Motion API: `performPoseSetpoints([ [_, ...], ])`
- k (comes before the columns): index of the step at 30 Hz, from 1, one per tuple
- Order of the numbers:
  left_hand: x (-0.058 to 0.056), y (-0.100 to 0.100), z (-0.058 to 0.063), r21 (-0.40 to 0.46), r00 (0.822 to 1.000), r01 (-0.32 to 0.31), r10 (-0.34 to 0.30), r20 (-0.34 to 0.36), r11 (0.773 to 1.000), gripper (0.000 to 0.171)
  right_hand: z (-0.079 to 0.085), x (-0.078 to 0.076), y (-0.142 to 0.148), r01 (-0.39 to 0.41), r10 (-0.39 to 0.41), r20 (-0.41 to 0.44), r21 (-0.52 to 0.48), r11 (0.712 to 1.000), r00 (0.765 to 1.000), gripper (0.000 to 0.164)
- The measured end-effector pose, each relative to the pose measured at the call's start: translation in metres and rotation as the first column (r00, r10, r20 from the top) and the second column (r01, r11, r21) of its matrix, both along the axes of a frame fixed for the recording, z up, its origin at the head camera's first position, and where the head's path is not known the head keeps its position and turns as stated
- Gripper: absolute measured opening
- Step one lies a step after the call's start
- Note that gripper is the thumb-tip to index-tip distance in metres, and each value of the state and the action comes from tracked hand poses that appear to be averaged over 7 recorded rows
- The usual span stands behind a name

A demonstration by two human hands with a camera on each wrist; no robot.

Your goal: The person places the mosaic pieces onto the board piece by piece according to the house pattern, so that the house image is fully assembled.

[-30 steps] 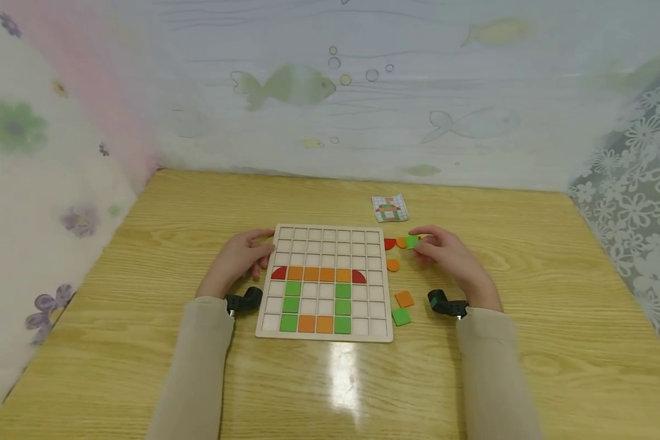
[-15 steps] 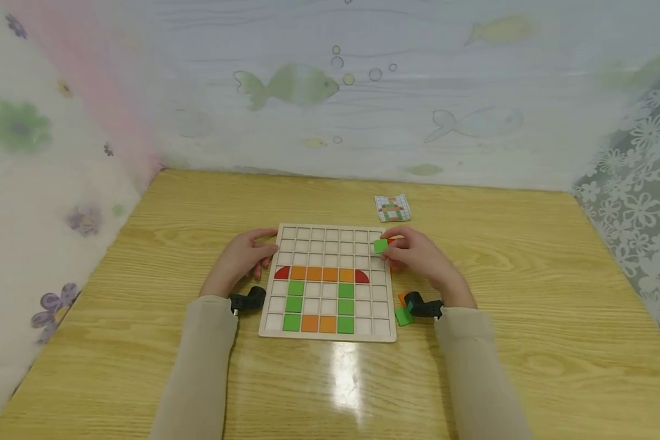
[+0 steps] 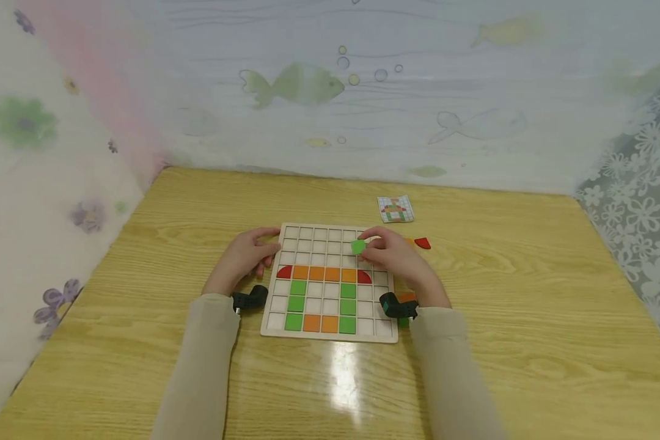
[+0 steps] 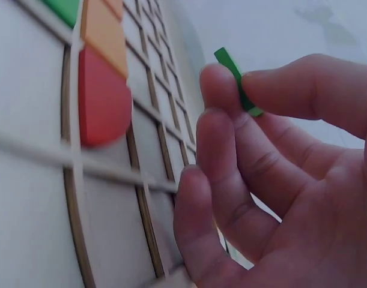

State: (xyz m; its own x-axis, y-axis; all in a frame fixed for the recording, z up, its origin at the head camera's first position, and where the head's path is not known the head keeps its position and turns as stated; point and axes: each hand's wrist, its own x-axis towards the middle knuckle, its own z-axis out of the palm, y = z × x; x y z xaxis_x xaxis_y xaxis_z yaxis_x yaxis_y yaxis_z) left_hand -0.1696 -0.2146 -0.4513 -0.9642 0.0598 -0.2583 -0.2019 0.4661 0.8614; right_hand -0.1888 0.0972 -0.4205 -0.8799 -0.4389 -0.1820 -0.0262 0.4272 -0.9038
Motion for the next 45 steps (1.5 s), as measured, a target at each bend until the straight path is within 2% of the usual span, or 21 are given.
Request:
performPoseSetpoints([
  [6,0.000,0.001,-0.001,0.000,1.000,0.007,-0.007,-0.002,1.000,0.045,-0.003,-0.001,-0.011,0.013,-0.013,0.011,-0.013,1.000,1.000,0.029],
  [13,0.003,0.000,0.002,0.026,1.000,-0.010,0.010,0.009,1.000,0.044,-0.004,0.001,-0.020,0.045,-0.045,-0.001,0.025,0.999,0.999,0.029],
  [18,0.003,0.002,0.002,0.051,1.000,-0.005,0.005,0.010,0.999,0.044,-0.003,0.004,-0.027,0.072,-0.067,-0.049,0.088,0.994,0.997,0.028],
  [25,0.002,0.002,0.001,0.030,1.000,-0.004,0.004,-0.003,1.000,0.044,-0.007,0.007,-0.043,0.046,-0.023,-0.133,0.170,0.984,0.991,0.027],
  [32,0.004,-0.001,0.003,0.007,1.000,0.006,-0.006,-0.016,1.000,0.045,-0.010,0.009,-0.057,0.023,0.011,-0.155,0.212,0.977,0.988,0.028],
  [45,0.003,0.001,0.002,-0.009,1.000,0.011,-0.011,-0.008,1.000,0.051,-0.009,0.014,-0.070,0.070,0.008,-0.202,0.379,0.923,0.979,0.027],
])
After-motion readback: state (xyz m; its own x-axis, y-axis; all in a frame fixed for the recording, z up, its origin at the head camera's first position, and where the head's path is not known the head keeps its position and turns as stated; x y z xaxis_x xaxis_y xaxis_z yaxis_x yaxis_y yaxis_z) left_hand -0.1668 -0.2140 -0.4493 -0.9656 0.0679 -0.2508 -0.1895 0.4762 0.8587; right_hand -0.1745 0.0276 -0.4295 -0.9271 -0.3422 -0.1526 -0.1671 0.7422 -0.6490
